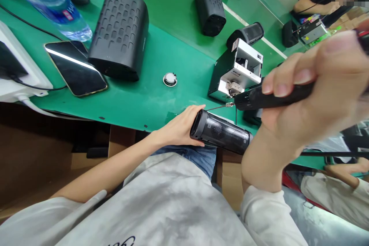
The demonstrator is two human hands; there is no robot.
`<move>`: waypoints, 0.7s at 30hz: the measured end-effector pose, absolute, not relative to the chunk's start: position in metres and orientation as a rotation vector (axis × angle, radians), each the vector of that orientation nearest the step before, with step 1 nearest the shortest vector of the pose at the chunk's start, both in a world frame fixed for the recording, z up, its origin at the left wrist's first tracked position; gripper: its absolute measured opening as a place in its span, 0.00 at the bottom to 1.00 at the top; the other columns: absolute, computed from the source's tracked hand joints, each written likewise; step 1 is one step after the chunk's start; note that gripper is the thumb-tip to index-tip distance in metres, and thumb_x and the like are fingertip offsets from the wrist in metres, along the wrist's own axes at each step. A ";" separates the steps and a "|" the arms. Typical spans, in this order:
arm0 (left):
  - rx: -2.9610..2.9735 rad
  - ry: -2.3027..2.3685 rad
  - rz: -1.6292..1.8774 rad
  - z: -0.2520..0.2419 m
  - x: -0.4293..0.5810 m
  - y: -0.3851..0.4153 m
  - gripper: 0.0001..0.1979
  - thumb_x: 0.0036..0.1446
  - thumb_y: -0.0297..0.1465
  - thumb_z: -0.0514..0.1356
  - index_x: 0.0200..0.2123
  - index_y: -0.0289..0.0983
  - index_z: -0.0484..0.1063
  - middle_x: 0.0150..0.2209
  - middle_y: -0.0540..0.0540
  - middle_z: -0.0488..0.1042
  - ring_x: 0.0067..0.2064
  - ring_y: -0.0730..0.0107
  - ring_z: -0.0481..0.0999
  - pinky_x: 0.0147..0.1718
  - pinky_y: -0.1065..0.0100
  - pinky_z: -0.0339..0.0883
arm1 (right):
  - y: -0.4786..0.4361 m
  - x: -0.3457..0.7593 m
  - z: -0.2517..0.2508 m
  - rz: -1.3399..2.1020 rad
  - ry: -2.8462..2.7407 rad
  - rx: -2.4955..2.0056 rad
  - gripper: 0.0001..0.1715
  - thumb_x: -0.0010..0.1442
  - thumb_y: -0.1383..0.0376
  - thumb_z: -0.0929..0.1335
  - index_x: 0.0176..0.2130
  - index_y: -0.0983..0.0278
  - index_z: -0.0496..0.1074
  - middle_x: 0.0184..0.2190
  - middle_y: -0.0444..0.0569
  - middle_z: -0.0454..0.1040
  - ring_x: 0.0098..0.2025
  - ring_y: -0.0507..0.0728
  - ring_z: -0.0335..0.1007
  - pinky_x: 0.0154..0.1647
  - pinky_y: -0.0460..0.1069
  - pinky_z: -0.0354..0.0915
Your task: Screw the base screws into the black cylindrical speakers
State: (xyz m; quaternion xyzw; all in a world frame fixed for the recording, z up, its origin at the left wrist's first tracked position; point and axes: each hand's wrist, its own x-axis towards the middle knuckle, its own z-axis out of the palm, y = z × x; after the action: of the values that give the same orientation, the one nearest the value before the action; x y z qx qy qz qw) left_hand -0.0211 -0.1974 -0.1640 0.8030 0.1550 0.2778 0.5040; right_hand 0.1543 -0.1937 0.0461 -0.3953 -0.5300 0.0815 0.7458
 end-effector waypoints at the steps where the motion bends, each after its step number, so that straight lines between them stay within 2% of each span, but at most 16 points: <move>1: 1.938 0.373 0.667 -0.164 -0.020 -0.197 0.64 0.53 0.47 0.84 0.81 0.45 0.51 0.75 0.27 0.65 0.76 0.27 0.68 0.73 0.28 0.69 | -0.190 0.147 0.038 0.136 -1.186 -0.813 0.09 0.65 0.70 0.73 0.43 0.56 0.80 0.23 0.36 0.57 0.18 0.45 0.57 0.14 0.43 0.56; 4: 1.926 0.388 0.660 -0.164 -0.018 -0.196 0.61 0.51 0.48 0.85 0.78 0.44 0.54 0.73 0.28 0.67 0.74 0.28 0.71 0.71 0.29 0.72 | -0.180 0.136 0.015 0.201 -1.296 -0.726 0.10 0.68 0.71 0.71 0.45 0.57 0.79 0.22 0.35 0.58 0.16 0.45 0.57 0.14 0.42 0.56; 8: 1.903 0.398 0.668 -0.164 -0.016 -0.196 0.61 0.48 0.47 0.86 0.76 0.44 0.57 0.70 0.30 0.69 0.71 0.29 0.73 0.68 0.31 0.75 | -0.174 0.138 0.000 0.230 -1.352 -0.697 0.07 0.69 0.66 0.77 0.45 0.56 0.77 0.23 0.35 0.55 0.15 0.46 0.54 0.12 0.43 0.53; 11: 1.894 0.382 0.672 -0.166 -0.015 -0.195 0.61 0.48 0.47 0.87 0.75 0.43 0.57 0.69 0.30 0.69 0.70 0.29 0.73 0.68 0.31 0.75 | -0.175 0.139 -0.001 0.222 -1.329 -0.701 0.07 0.68 0.64 0.77 0.45 0.55 0.78 0.24 0.36 0.55 0.15 0.45 0.50 0.11 0.43 0.52; 17: 1.882 0.368 0.712 -0.171 -0.013 -0.195 0.59 0.48 0.50 0.86 0.73 0.42 0.58 0.68 0.30 0.70 0.69 0.30 0.74 0.67 0.31 0.74 | -0.176 0.138 -0.005 0.260 -1.315 -0.716 0.08 0.66 0.63 0.77 0.45 0.53 0.80 0.23 0.36 0.58 0.15 0.47 0.52 0.11 0.45 0.56; 21: 1.907 0.352 0.722 -0.169 -0.015 -0.194 0.60 0.49 0.50 0.86 0.74 0.42 0.57 0.69 0.29 0.70 0.70 0.30 0.74 0.69 0.31 0.73 | -0.181 0.136 -0.005 0.257 -1.274 -0.772 0.10 0.66 0.61 0.79 0.44 0.52 0.77 0.24 0.34 0.60 0.15 0.47 0.55 0.13 0.45 0.59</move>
State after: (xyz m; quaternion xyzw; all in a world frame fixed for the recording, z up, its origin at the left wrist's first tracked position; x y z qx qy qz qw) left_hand -0.0153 -0.1945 -0.1692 0.7923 0.1462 0.2999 0.5108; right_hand 0.1359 -0.1815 -0.0050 -0.3504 -0.5781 0.1166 0.7277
